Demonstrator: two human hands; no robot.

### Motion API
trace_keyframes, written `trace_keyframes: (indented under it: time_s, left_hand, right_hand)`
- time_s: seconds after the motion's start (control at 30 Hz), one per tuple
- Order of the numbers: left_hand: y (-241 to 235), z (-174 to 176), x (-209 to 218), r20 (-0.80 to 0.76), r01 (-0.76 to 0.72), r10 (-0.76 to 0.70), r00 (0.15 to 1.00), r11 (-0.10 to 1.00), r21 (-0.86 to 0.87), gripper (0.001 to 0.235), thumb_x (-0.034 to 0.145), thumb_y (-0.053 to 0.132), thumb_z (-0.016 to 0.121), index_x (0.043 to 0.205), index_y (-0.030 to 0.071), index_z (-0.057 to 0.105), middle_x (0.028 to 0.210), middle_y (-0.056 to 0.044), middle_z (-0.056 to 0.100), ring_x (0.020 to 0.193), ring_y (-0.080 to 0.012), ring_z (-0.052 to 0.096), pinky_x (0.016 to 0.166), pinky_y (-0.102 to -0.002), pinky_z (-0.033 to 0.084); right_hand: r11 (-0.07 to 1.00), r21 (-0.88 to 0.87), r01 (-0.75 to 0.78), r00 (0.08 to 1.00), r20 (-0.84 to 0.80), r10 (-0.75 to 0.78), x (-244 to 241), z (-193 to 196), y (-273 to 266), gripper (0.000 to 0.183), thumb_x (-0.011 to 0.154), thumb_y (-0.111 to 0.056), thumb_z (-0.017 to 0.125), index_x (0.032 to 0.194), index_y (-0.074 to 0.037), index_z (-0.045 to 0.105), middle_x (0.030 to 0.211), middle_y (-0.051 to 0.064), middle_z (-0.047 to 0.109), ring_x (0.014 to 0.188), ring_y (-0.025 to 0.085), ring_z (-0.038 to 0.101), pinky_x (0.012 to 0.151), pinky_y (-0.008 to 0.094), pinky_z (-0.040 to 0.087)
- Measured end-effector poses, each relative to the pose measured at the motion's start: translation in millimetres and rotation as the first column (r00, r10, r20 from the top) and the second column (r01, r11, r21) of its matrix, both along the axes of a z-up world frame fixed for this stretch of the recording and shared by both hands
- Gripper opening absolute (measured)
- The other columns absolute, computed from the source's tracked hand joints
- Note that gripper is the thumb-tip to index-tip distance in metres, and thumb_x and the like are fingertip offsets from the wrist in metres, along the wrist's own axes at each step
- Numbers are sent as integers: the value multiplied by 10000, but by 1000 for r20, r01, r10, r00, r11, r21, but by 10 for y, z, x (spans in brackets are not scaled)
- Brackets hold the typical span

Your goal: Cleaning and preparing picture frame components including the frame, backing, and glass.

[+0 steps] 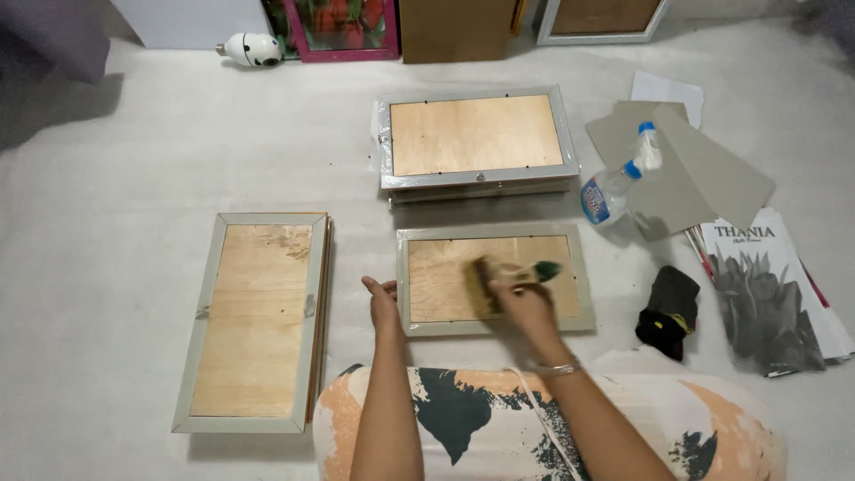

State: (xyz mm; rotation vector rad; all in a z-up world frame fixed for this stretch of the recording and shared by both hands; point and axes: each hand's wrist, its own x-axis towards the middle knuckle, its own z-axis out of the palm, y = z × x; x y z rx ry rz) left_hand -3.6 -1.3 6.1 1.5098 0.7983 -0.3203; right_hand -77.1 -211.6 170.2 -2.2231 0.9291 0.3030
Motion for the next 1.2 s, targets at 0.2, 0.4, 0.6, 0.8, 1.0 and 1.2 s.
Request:
trace_keyframes:
  time_s: [0.2,0.4,0.6,0.8,1.0,1.2]
  left_hand:
    - [51,-229,46,41,1,-1,999,1000,-9,993,1009,786,70,1198,84,746,1100,-155,735,1045,-312,646,946,-373,484]
    - [20,-58,42,-56,-1,0,998,1000,-22,959,997,783,83,1189,128,757,1072,-114,742,1031,-299,684,944,-364,494]
    - [35,-250,86,-38,11,-11,999,1000,-15,935,1009,779,105,1178,130,756,1035,-91,741,987,-274,678,911,-351,497]
    - [86,-342,68,-8,84,-83,996,994,77,889,1033,742,132,1232,115,730,1148,-108,745,1131,-297,669,1010,-381,468]
    - [120,-196,-50,0,213,-224,975,927,309,640,1052,568,372,1200,46,711,1256,-232,688,1256,-411,597,1107,-473,413]
    - [140,-518,-86,1,222,-249,969,864,453,523,984,522,518,1237,99,692,1238,-176,653,1259,-384,591,1079,-447,449]
  right_hand:
    - [915,264,-304,948,-7,317,18,-493,686,685,866,-620,620,1152,-10,750,1167,192,756,1143,357,704,990,487,557]
    - [961,175,-213,969,-89,231,-181,-377,-264,669,840,-624,654,1100,-23,792,1181,157,766,1170,359,690,996,490,537]
    - [976,-215,-33,999,-46,23,-335,-983,-2024,766,868,-709,650,1116,5,777,1185,192,762,1200,382,664,1028,487,521]
    - [979,-131,-155,986,-83,145,-423,-750,-1921,696,838,-593,680,1177,8,768,1216,212,756,1226,391,660,1035,507,514]
    - [956,-284,-75,920,349,176,-442,14,-1837,397,999,-396,678,1251,-96,738,1122,182,758,1098,375,694,951,468,543]
    - [621,-692,-368,852,18,524,-495,-1121,-2734,783,872,-80,748,1528,-405,469,1383,78,592,1337,359,549,1049,441,560]
